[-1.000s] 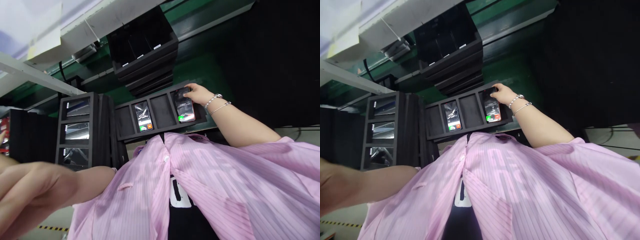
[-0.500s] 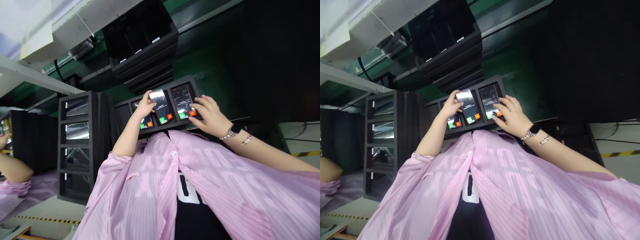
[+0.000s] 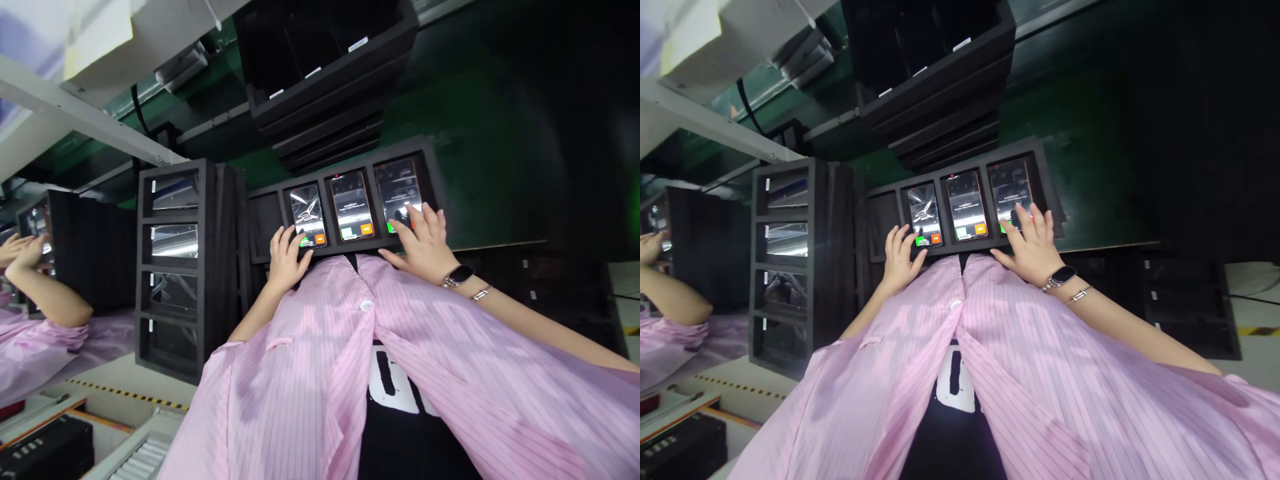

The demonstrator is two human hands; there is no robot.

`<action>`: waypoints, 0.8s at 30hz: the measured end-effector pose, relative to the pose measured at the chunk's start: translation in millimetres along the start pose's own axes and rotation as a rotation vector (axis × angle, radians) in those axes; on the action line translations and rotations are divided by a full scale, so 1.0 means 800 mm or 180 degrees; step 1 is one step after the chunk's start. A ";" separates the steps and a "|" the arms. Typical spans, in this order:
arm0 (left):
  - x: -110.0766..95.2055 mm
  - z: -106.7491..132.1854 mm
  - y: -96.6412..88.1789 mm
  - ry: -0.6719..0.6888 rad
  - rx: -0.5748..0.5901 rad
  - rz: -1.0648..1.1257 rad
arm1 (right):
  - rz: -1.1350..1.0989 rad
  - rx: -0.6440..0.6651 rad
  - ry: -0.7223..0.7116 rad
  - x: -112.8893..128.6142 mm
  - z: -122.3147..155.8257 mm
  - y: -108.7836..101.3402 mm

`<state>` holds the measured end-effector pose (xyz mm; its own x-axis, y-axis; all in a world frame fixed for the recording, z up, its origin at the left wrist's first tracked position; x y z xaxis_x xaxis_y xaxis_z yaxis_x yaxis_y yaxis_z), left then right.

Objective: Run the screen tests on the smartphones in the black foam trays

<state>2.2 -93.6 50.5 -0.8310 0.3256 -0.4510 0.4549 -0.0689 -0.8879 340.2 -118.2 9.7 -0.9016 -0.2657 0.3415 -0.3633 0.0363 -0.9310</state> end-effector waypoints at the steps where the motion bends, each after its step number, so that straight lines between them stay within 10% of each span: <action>1: 0.005 0.011 0.005 -0.0171 0.0064 -0.0057 | -0.0056 0.0010 -0.0141 0.008 -0.007 -0.001; 8: 0.017 0.022 0.028 -0.0475 0.0159 -0.0202 | -0.0242 0.0284 -0.0749 0.047 -0.046 0.013; 24: 0.023 0.015 0.046 -0.0435 0.0195 -0.0116 | 0.0033 -0.0022 -0.0089 0.024 -0.012 0.001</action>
<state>-0.2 -101.2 8.1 -0.8844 0.1977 -0.4228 0.4067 -0.1180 -0.9059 320.2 -113.7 16.8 -0.8984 -0.2922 0.3279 -0.3556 0.0458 -0.9335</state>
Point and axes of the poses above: each hand's wrist, its own z-axis away from the middle knuckle, its own y-axis out of the palm, x = y × z, the point moved 2 cm from there along -z, towards the middle knuckle, and after that the axes turned 5 degrees about z, right-handed, at the moved point
